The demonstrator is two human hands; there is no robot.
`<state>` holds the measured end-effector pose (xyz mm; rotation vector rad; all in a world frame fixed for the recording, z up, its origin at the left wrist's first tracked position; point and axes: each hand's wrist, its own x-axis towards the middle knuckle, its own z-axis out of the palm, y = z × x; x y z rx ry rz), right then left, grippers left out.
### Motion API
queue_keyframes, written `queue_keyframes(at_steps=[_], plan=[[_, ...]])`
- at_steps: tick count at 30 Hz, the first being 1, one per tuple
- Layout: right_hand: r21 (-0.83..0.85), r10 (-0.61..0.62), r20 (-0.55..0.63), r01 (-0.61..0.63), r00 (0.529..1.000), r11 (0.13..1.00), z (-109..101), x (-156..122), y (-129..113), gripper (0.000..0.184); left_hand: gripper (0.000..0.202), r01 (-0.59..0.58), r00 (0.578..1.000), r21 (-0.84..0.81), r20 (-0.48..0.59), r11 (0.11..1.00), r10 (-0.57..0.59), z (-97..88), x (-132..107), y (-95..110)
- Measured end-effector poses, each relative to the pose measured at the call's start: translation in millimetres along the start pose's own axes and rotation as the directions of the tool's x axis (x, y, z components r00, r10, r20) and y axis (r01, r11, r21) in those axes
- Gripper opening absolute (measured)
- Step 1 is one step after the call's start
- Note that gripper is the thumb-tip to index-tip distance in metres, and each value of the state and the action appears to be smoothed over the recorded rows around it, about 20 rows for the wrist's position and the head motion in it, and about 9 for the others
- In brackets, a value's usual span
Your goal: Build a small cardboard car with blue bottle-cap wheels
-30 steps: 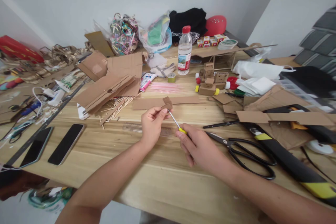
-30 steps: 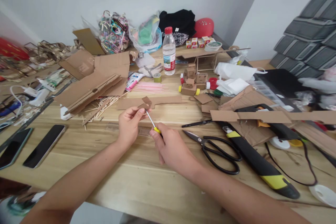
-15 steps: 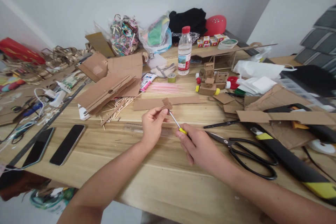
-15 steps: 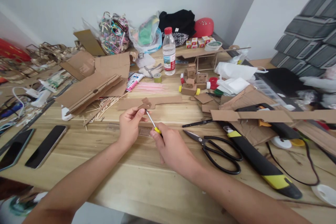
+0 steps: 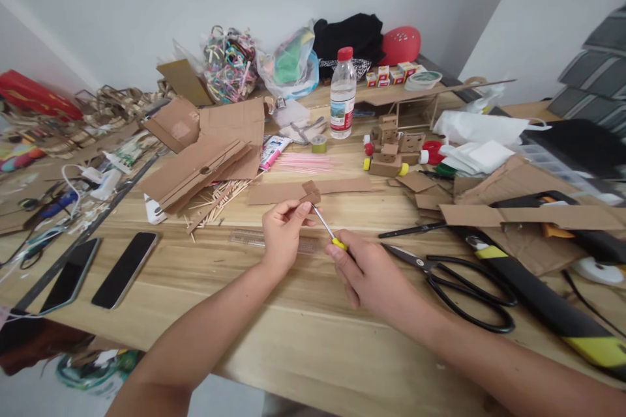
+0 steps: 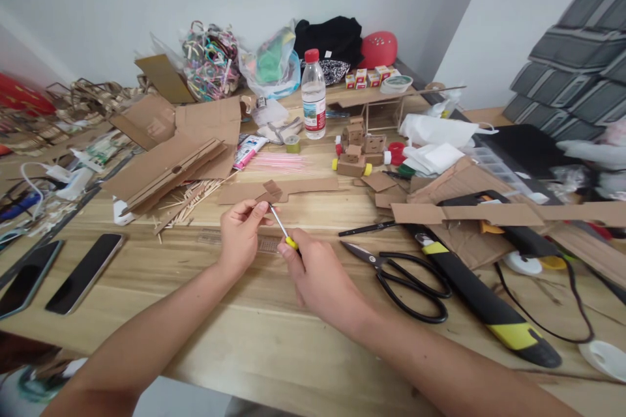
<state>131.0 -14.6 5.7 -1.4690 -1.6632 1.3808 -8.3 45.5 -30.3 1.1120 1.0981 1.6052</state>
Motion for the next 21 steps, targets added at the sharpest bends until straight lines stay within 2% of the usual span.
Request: queue_keyframes(at_steps=[7, 16, 21], plan=[[0.024, -0.023, 0.007, 0.023, 1.000, 0.999, 0.8, -0.4, 2.5, 0.021, 0.042, -0.005, 1.000, 0.011, 0.007, 1.000, 0.005, 0.7, -1.3, 3.1], [0.050, -0.029, 0.015, 0.028, 0.999, 0.998, 6.5, 2.0, 6.4, 0.019, 0.033, -0.084, 0.996, 0.062, 0.007, 0.995, 0.083, -1.0, -0.8, 4.3], [-0.138, -0.150, -0.127, 0.132, 0.980, 0.981, 4.2, 4.6, 6.8, 0.018, 0.026, -0.184, 0.983, 0.090, 0.002, 0.979, 0.184, -1.8, 0.2, 3.1]])
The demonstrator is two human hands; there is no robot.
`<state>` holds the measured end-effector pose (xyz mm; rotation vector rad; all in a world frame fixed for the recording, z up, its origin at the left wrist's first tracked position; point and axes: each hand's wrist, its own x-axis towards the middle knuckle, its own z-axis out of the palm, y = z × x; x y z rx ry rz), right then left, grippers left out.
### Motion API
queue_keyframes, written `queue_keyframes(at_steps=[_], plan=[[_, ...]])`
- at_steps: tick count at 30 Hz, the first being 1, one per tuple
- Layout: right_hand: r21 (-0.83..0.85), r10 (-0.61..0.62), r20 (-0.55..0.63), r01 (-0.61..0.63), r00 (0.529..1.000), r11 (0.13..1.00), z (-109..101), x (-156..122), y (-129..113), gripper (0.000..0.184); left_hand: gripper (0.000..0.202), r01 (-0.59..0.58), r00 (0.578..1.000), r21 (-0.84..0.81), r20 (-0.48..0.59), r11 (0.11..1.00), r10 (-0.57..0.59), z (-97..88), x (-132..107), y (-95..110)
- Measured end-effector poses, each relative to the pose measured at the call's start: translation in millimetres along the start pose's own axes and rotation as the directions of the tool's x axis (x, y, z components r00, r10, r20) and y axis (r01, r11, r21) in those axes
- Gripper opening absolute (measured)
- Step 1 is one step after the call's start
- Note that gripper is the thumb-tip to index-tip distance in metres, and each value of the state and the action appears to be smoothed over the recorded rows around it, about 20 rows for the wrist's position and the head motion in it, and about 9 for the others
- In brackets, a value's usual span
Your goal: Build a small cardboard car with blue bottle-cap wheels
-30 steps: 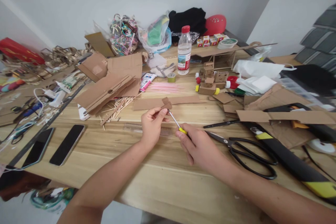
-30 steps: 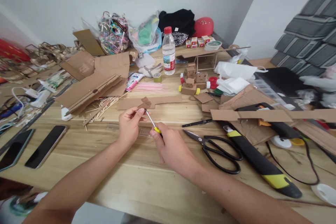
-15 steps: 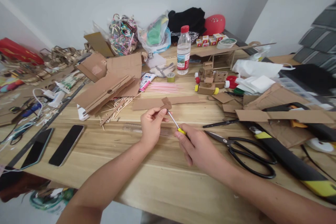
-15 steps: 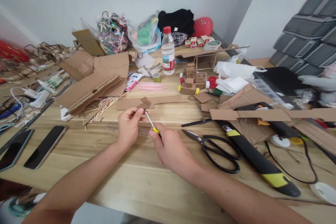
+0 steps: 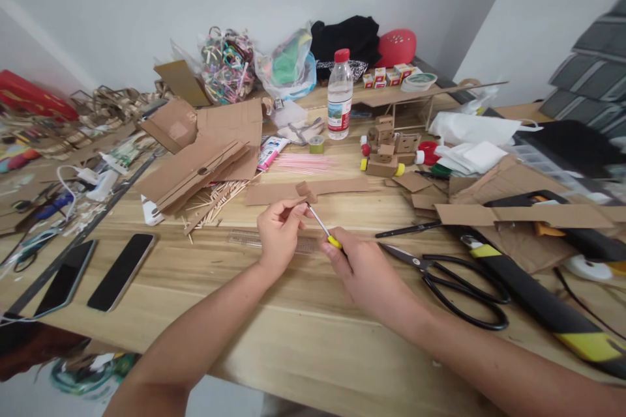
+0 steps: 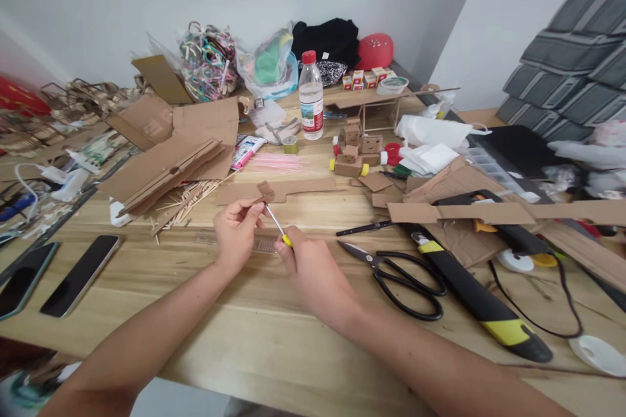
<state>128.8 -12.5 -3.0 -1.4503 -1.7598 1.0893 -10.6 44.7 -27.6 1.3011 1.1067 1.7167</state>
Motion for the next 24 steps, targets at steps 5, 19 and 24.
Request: queue_keyframes(at_steps=[5, 19, 24], plan=[[0.330, 0.067, 0.183, -0.125, 0.981, 0.936, 1, 0, 0, 0.027, 0.020, -0.064, 0.998, 0.050, 0.019, 0.997, 0.063, -1.9, 2, -1], [0.309, 0.098, 0.186, -0.153, 0.978, 0.939, -1, 6, -2, 0.026, 0.019, -0.098, 0.995, 0.059, -0.004, 0.993, 0.099, -1.2, 3, -1], [0.514, 0.115, 0.291, -0.257, 0.950, 0.818, 5, 8, -5, 0.023, 0.021, -0.098, 0.995, 0.050, -0.001, 0.994, 0.098, -1.5, 6, -3]])
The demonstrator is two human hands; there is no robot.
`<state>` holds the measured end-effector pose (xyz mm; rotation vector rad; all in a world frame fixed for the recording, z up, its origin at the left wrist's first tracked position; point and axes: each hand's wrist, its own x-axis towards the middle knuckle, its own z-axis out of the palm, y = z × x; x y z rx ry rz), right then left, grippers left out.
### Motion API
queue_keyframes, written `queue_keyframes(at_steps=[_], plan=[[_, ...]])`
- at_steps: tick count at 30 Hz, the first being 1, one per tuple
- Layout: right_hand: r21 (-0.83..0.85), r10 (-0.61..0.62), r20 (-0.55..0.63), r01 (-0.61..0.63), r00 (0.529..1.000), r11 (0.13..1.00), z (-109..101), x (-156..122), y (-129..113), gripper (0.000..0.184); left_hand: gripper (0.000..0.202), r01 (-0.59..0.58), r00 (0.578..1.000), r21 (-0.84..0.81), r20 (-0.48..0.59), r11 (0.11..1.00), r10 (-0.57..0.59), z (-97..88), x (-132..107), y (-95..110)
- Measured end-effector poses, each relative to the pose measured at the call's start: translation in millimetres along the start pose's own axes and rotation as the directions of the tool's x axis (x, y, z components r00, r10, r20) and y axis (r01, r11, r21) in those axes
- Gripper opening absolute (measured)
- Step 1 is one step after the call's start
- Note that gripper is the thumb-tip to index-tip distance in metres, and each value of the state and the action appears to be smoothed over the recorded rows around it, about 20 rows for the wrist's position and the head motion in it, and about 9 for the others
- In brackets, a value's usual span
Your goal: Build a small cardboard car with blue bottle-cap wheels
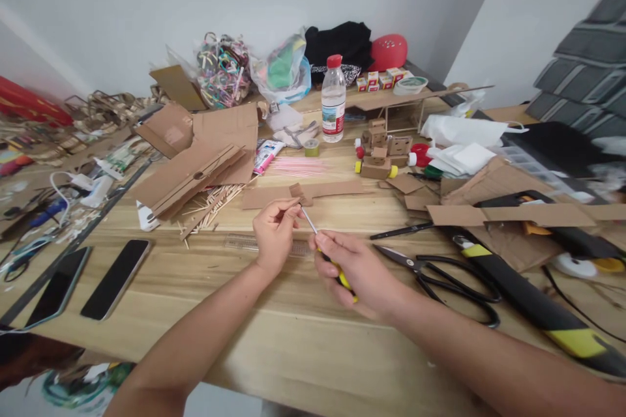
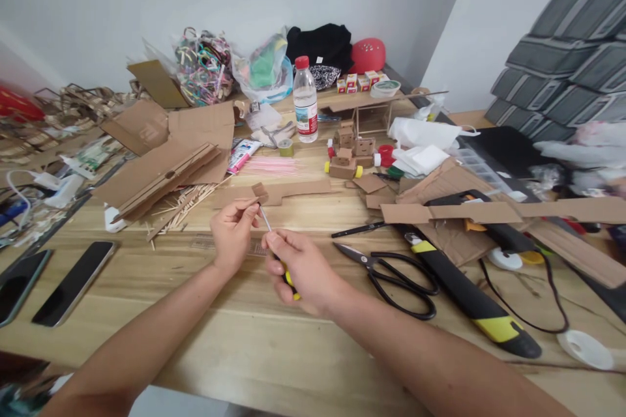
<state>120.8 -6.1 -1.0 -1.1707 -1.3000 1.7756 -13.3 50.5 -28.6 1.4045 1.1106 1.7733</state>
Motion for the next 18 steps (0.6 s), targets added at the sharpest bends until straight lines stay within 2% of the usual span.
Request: queue_keyframes(at_steps=[3, 4, 5, 6, 8, 10, 12, 13, 15, 17, 18], plan=[[-0.368, -0.139, -0.189, 0.061, 0.972, 0.928, -1.5, 3.8, 0.4, 0.023, 0.024, 0.001, 1.000, 0.003, -0.003, 1.000, -0.001, 0.5, 0.1, -0.6], [-0.421, -0.169, -0.210, 0.067, 0.963, 0.905, -1.8, 4.1, 0.3, 0.024, 0.024, -0.002, 1.000, 0.003, -0.007, 1.000, 0.002, 0.8, -0.1, -0.8], [-0.405, -0.157, -0.200, 0.064, 0.967, 0.912, -1.7, 3.7, -0.1, 0.024, 0.023, -0.005, 1.000, 0.000, -0.010, 1.000, 0.005, 1.1, -0.2, -1.0], [-0.323, -0.109, -0.161, 0.052, 0.981, 0.945, -1.1, 2.7, -0.5, 0.022, 0.023, -0.006, 1.000, -0.003, -0.009, 1.000, 0.006, 1.3, -0.2, -1.3], [-0.037, -0.004, -0.039, 0.002, 0.999, 0.999, 0.8, 0.3, -1.3, 0.021, 0.023, 0.002, 1.000, -0.006, -0.001, 1.000, -0.002, 1.7, 0.1, -2.3], [0.233, 0.031, 0.061, -0.044, 0.998, 0.971, 2.7, -1.0, -1.4, 0.031, 0.025, 0.022, 1.000, -0.005, 0.010, 1.000, -0.022, 2.1, 0.5, -3.5], [0.287, 0.018, 0.074, -0.039, 0.997, 0.957, 3.7, 0.0, -0.3, 0.036, 0.028, 0.038, 0.999, -0.003, 0.014, 0.999, -0.038, 2.9, 0.9, -4.7], [0.211, 0.010, 0.043, -0.019, 0.999, 0.977, 3.7, 1.2, 0.6, 0.034, 0.029, 0.040, 0.999, -0.003, 0.014, 0.999, -0.040, 3.6, 1.0, -5.1], [-0.090, -0.047, -0.091, 0.039, 0.995, 0.995, 3.0, 4.2, 2.4, 0.025, 0.029, 0.029, 1.000, -0.005, 0.004, 1.000, -0.029, 5.0, 1.1, -5.3], [-0.363, -0.153, -0.211, 0.068, 0.965, 0.929, 1.8, 6.1, 3.2, 0.022, 0.028, 0.010, 1.000, -0.011, -0.009, 1.000, -0.010, 5.9, 1.2, -4.8], [-0.418, -0.180, -0.233, 0.069, 0.956, 0.906, 1.2, 6.2, 2.9, 0.023, 0.027, 0.003, 1.000, -0.013, -0.011, 1.000, -0.003, 6.0, 1.3, -4.4]])
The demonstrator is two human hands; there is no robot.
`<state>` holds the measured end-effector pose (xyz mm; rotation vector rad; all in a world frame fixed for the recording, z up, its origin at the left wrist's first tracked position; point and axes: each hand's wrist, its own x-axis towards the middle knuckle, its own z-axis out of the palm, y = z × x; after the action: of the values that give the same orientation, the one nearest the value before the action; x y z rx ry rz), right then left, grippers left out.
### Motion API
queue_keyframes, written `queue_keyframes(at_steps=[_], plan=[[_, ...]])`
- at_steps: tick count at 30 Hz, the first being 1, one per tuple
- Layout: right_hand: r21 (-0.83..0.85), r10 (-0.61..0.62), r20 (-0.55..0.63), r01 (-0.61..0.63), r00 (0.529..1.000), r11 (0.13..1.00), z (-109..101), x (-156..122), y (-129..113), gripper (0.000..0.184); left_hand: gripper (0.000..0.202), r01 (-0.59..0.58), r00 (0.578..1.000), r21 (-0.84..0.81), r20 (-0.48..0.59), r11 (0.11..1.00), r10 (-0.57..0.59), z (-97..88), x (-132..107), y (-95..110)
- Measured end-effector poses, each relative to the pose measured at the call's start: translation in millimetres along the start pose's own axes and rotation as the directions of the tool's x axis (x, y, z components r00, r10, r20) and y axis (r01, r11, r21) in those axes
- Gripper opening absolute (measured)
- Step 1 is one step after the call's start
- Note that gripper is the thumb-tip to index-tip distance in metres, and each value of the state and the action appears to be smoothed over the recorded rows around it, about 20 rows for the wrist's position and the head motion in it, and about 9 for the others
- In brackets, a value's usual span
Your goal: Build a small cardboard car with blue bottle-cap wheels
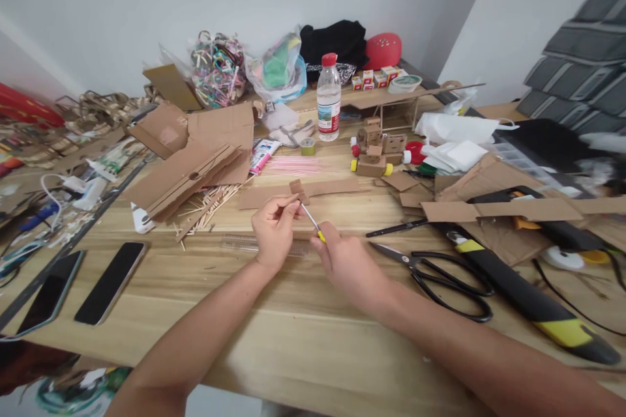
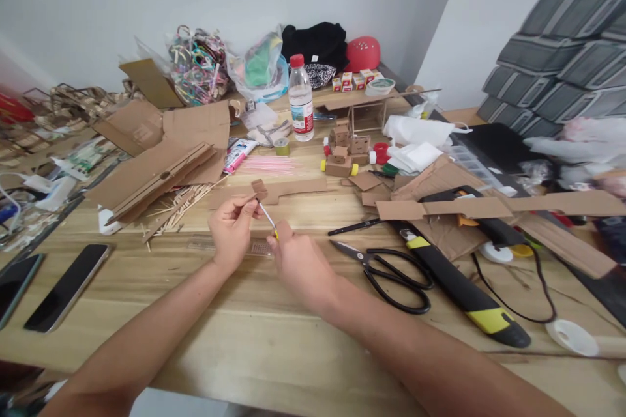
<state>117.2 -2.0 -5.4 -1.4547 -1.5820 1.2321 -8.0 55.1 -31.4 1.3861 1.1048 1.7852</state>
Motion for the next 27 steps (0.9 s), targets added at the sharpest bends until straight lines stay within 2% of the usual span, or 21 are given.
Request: queue_keyframes(at_steps=[1, 3, 5, 6, 7, 8, 10, 12, 13, 14, 16, 18, 19, 20, 22, 24, 26, 27], plan=[[0.015, 0.008, 0.014, -0.008, 1.000, 1.000, -0.8, -0.2, -0.5, 0.023, 0.027, -0.003, 1.000, 0.000, 0.001, 1.000, 0.003, -0.2, 0.2, 0.4], [0.219, 0.059, 0.152, -0.092, 0.987, 0.971, -3.2, -1.6, -2.7, 0.021, 0.029, 0.002, 1.000, 0.009, 0.012, 1.000, -0.002, -1.4, 0.8, 0.8], [0.463, 0.059, 0.316, -0.208, 0.947, 0.862, -5.8, -2.6, -4.8, 0.028, 0.032, 0.013, 1.000, 0.019, 0.023, 1.000, -0.014, -2.9, 1.4, 0.8], [0.535, 0.043, 0.361, -0.245, 0.931, 0.808, -7.0, -2.5, -5.2, 0.032, 0.033, 0.019, 0.999, 0.022, 0.027, 1.000, -0.019, -3.4, 1.7, 0.6], [0.551, 0.032, 0.376, -0.252, 0.926, 0.795, -7.9, -1.8, -5.0, 0.034, 0.034, 0.022, 0.999, 0.023, 0.030, 0.999, -0.023, -3.7, 1.8, 0.4], [0.499, 0.036, 0.351, -0.220, 0.936, 0.838, -8.6, -0.6, -4.0, 0.033, 0.034, 0.023, 0.999, 0.022, 0.031, 0.999, -0.024, -3.7, 1.8, 0.1], [0.248, 0.048, 0.218, -0.103, 0.975, 0.963, -9.1, 2.4, -0.9, 0.027, 0.034, 0.018, 1.000, 0.016, 0.023, 1.000, -0.018, -3.4, 1.3, -0.4], [-0.002, 0.020, 0.080, -0.020, 0.997, 1.000, -9.2, 4.5, 1.6, 0.029, 0.033, 0.006, 1.000, 0.010, 0.016, 1.000, -0.007, -3.0, 0.5, -0.8], [-0.054, 0.009, 0.051, -0.006, 0.999, 0.999, -9.4, 4.6, 1.7, 0.030, 0.032, 0.001, 1.000, 0.011, 0.015, 1.000, -0.001, -3.0, 0.2, -0.9], [-0.032, 0.018, 0.066, -0.016, 0.998, 0.999, -9.7, 4.0, 1.0, 0.031, 0.031, -0.003, 1.000, 0.013, 0.018, 1.000, 0.003, -3.1, 0.1, -1.1], [0.165, 0.068, 0.185, -0.099, 0.980, 0.981, -10.3, 1.2, -2.5, 0.028, 0.030, -0.007, 1.000, 0.022, 0.030, 1.000, 0.007, -3.6, 0.2, -1.5], [0.428, 0.085, 0.320, -0.224, 0.944, 0.876, -10.4, -1.6, -6.3, 0.030, 0.031, -0.007, 0.999, 0.026, 0.033, 1.000, 0.007, -3.9, 0.8, -2.0], [0.517, 0.079, 0.363, -0.271, 0.929, 0.812, -10.0, -2.3, -7.2, 0.032, 0.031, -0.005, 0.999, 0.023, 0.032, 1.000, 0.004, -3.9, 1.0, -2.3], [0.546, 0.074, 0.372, -0.283, 0.925, 0.789, -9.3, -2.4, -7.3, 0.033, 0.031, -0.002, 1.000, 0.019, 0.031, 1.000, 0.001, -3.7, 1.2, -2.5], [0.421, 0.084, 0.298, -0.210, 0.951, 0.882, -7.1, -0.7, -4.6, 0.029, 0.032, 0.002, 1.000, 0.012, 0.025, 1.000, -0.003, -3.0, 1.0, -2.7], [0.190, 0.080, 0.163, -0.111, 0.983, 0.976, -5.0, 2.1, -0.3, 0.027, 0.031, -0.002, 1.000, 0.015, 0.020, 1.000, 0.002, -2.3, 0.4, -2.4], [0.044, 0.057, 0.059, -0.060, 0.997, 0.997, -4.7, 4.0, 2.5, 0.030, 0.029, -0.016, 1.000, 0.022, 0.019, 1.000, 0.016, -2.2, -0.3, -1.8], [0.036, 0.054, 0.054, -0.056, 0.997, 0.998, -5.4, 4.2, 2.6, 0.030, 0.029, -0.024, 1.000, 0.024, 0.020, 0.999, 0.024, -2.5, -0.4, -1.6]])
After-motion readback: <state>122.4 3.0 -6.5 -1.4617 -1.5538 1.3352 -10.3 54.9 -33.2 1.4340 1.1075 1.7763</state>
